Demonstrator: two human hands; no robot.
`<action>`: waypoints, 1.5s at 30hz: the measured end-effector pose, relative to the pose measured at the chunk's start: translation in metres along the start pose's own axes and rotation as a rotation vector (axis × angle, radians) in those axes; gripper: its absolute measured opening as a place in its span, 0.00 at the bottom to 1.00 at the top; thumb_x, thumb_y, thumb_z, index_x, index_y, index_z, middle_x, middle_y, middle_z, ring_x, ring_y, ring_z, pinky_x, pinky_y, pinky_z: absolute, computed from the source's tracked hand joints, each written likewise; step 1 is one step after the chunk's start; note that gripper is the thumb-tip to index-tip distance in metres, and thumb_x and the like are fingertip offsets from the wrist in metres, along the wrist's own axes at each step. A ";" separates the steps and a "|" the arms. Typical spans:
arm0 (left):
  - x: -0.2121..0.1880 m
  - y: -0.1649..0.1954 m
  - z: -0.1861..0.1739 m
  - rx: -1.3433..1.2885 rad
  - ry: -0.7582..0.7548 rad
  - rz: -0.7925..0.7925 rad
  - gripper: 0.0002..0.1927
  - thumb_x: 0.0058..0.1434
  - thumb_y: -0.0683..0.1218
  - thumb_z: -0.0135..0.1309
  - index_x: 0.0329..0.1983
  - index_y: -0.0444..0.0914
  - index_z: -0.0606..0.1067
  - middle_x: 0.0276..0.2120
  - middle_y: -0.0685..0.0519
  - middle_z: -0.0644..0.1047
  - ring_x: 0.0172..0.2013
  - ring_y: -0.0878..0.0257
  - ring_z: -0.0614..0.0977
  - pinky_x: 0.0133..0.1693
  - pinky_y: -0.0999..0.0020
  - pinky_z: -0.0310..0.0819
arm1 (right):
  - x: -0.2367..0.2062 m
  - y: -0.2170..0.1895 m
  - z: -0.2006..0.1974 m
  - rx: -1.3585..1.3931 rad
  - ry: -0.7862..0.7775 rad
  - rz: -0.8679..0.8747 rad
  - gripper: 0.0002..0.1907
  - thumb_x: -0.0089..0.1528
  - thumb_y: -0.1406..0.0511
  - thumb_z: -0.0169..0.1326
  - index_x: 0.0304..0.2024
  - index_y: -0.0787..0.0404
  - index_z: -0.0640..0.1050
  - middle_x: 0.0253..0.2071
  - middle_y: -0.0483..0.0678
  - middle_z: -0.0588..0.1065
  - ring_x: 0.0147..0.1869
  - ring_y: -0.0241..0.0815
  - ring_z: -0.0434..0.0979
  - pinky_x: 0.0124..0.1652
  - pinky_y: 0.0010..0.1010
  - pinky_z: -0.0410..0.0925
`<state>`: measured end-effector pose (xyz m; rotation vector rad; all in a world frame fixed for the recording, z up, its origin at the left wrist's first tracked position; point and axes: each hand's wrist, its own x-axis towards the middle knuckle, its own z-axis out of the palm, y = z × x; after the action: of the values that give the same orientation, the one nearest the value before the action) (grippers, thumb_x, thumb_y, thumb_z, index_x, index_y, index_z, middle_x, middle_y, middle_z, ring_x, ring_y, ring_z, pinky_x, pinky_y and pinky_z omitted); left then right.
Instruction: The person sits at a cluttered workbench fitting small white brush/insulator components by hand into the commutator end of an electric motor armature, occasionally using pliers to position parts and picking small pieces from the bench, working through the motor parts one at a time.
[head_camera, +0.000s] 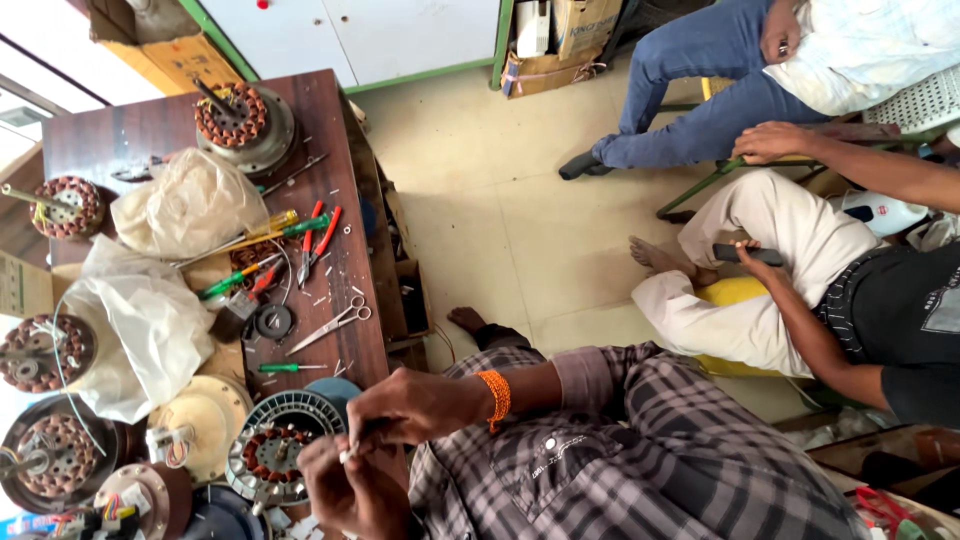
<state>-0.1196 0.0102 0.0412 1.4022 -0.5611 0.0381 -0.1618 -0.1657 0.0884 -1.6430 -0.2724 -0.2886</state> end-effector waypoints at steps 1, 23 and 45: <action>0.000 0.003 -0.001 -0.045 0.010 -0.040 0.14 0.75 0.49 0.57 0.44 0.32 0.73 0.44 0.51 0.74 0.42 0.64 0.78 0.47 0.70 0.77 | 0.001 -0.003 -0.001 0.010 -0.029 -0.022 0.07 0.69 0.65 0.58 0.47 0.60 0.76 0.41 0.46 0.80 0.45 0.37 0.83 0.44 0.26 0.75; 0.073 -0.033 -0.043 0.610 -0.519 0.260 0.12 0.55 0.35 0.61 0.42 0.37 0.81 0.37 0.46 0.81 0.35 0.56 0.83 0.37 0.66 0.77 | 0.001 0.000 -0.010 -0.258 0.137 0.083 0.07 0.65 0.68 0.59 0.44 0.60 0.75 0.42 0.48 0.78 0.49 0.48 0.82 0.46 0.36 0.73; 0.040 -0.063 -0.040 0.489 -0.370 0.229 0.10 0.59 0.33 0.62 0.43 0.35 0.79 0.40 0.44 0.80 0.41 0.57 0.85 0.40 0.69 0.82 | -0.009 -0.008 -0.014 -0.285 0.178 0.054 0.07 0.66 0.67 0.59 0.44 0.61 0.75 0.42 0.47 0.78 0.48 0.48 0.81 0.45 0.34 0.73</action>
<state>-0.0484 0.0238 -0.0035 1.8274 -1.0715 0.1058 -0.1738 -0.1784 0.0942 -1.8875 -0.0534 -0.4457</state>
